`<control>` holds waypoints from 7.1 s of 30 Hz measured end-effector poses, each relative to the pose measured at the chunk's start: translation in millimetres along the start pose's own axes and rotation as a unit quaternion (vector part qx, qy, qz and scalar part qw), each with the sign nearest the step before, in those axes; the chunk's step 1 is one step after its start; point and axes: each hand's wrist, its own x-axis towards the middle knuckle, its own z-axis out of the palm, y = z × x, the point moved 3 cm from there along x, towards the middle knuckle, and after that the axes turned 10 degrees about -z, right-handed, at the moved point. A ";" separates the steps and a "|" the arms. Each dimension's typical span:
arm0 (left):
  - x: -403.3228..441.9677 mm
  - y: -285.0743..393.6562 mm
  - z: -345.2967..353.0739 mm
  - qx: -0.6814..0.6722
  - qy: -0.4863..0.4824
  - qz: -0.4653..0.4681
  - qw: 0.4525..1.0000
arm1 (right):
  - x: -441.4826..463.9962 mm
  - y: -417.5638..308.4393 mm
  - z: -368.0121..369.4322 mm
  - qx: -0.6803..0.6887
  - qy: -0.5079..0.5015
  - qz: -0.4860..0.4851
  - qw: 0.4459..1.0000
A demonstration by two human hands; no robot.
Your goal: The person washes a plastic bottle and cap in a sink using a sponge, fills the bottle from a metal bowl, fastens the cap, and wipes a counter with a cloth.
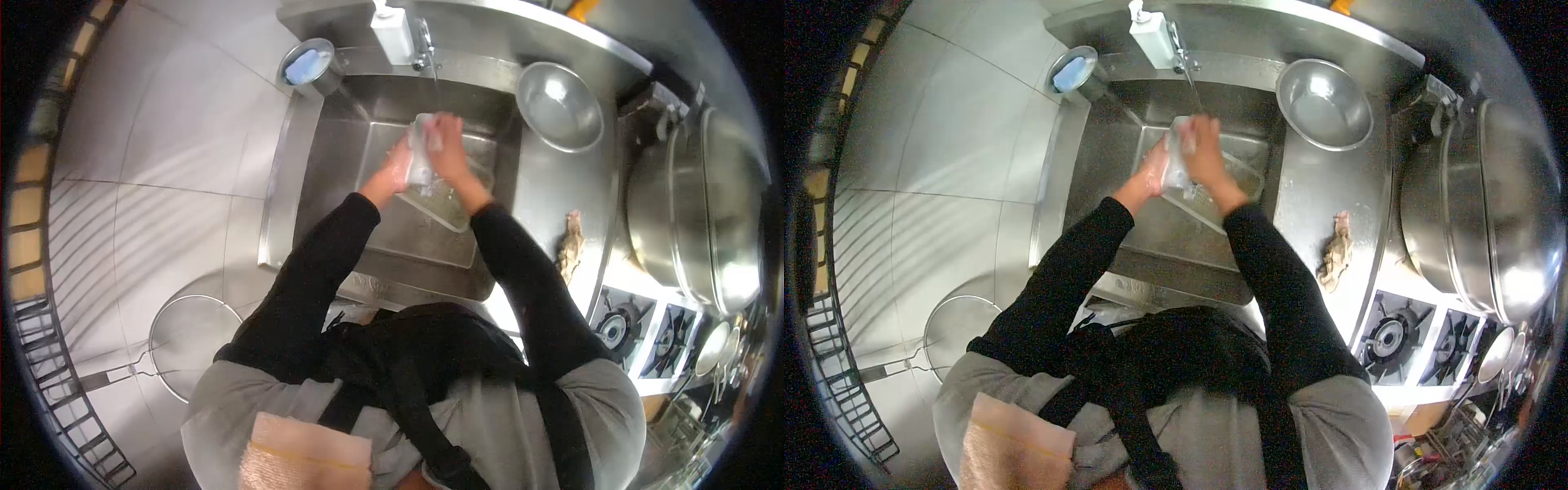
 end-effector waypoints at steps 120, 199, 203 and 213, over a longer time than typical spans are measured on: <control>-96.8 54.7 -3.1 0.584 0.146 0.297 0.741 | 29.2 -32.6 -32.1 0.056 -0.273 0.019 0.960; -107.0 63.5 -4.3 0.725 0.004 0.230 0.649 | -40.1 -19.3 -30.8 0.196 -0.207 0.166 0.944; -116.3 57.4 11.1 0.773 0.053 0.180 0.606 | -46.1 -19.2 -20.8 0.259 -0.169 0.281 0.908; -97.8 49.4 2.6 0.684 -0.133 0.099 0.710 | -46.7 -33.6 -32.1 0.182 -0.227 0.110 0.950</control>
